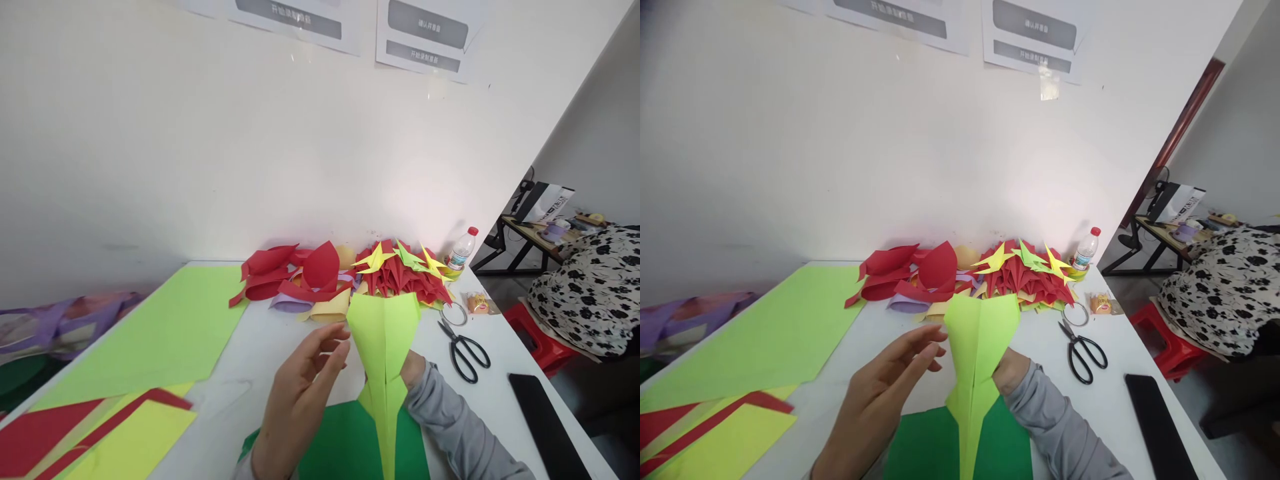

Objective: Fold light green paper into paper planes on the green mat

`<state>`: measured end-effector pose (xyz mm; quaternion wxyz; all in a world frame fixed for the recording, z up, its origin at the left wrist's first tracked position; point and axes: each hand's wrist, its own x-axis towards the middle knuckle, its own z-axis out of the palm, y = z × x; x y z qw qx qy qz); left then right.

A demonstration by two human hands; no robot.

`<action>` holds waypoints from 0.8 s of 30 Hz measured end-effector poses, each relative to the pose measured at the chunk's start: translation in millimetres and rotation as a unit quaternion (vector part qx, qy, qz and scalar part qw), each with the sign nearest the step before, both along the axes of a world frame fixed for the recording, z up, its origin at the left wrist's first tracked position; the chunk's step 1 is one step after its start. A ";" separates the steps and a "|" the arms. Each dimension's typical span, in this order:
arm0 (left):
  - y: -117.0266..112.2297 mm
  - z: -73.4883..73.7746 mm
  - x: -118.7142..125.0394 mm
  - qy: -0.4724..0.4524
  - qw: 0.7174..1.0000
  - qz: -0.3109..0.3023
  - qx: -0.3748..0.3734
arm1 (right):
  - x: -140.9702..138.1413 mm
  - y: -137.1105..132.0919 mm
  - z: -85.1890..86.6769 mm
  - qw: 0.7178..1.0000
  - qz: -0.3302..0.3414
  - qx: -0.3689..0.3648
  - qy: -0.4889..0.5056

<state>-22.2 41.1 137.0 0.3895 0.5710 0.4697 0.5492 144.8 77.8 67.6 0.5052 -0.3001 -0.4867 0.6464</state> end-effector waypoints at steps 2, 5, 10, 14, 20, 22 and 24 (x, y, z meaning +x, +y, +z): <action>0.4 -1.8 2.5 0.015 0.999 -0.032 -0.016 | -2.0 2.4 -2.2 0.999 0.032 -0.006 0.019; -3.1 -5.0 5.9 0.026 0.996 -0.081 -0.039 | -2.8 5.7 -0.8 0.998 0.042 -0.015 0.047; -11.7 -10.5 13.1 0.082 0.991 -0.096 -0.038 | 1.7 8.6 5.6 0.998 0.008 -0.028 0.064; -11.5 -13.3 19.1 0.101 0.990 -0.073 0.067 | 3.2 6.9 7.3 0.998 -0.015 -0.019 0.063; -11.5 -11.3 21.1 0.190 0.965 -0.058 0.173 | -0.6 3.9 9.1 0.997 -0.010 -0.021 0.068; -12.1 -11.0 21.8 0.202 0.959 -0.062 0.190 | -2.4 4.5 10.4 0.997 -0.015 -0.021 0.072; -12.5 -11.3 22.6 0.207 0.956 -0.067 0.197 | -4.0 5.7 11.7 0.996 -0.030 -0.017 0.076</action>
